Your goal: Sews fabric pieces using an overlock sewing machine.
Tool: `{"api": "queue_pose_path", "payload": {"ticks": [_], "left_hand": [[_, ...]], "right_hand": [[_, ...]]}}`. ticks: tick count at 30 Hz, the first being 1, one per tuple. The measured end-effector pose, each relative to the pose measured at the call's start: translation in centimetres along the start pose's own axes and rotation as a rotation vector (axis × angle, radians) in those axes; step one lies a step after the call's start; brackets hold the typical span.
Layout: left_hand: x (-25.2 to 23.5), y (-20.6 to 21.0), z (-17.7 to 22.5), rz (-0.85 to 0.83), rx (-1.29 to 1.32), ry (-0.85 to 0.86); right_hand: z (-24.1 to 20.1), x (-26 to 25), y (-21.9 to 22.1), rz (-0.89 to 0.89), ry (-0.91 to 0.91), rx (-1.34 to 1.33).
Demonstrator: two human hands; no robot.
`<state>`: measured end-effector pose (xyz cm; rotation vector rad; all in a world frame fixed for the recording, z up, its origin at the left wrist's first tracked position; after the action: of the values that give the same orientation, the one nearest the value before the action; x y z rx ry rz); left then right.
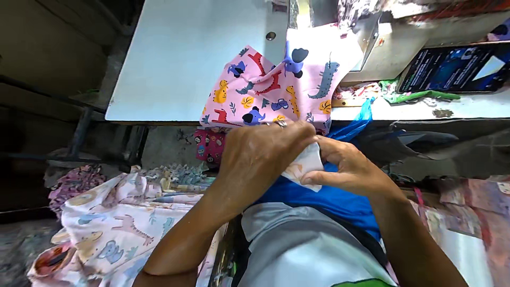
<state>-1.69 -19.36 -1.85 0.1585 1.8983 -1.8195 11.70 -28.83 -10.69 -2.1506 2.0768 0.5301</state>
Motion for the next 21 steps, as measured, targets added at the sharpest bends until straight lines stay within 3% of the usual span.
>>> {"api": "queue_pose_path", "payload": {"ticks": [13, 16, 21], "left_hand": [[1.1, -3.9, -4.2, 0.267, 0.101, -0.277], [0.6, -3.7, -3.1, 0.174, 0.073, -0.214], [-0.3, -1.9, -0.7, -0.05, 0.105, -0.067]], "right_hand": [[-0.6, 1.6, -3.8, 0.063, 0.012, 0.263], [-1.0, 0.4, -3.2, 0.117, -0.012, 0.337], [-2.5, -3.4, 0.2, 0.122, -0.219, 0.254]]}}
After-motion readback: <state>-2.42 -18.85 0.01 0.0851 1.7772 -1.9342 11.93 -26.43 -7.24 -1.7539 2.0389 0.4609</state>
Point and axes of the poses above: each hand's wrist, its own x-axis away from the middle knuckle, its own y-axis out of the palm, z = x × y, the point moved 4 cm from there along -x, towards the middle knuckle, and after that the axes turned 13 degrees about -x, right-handed, at the moved point
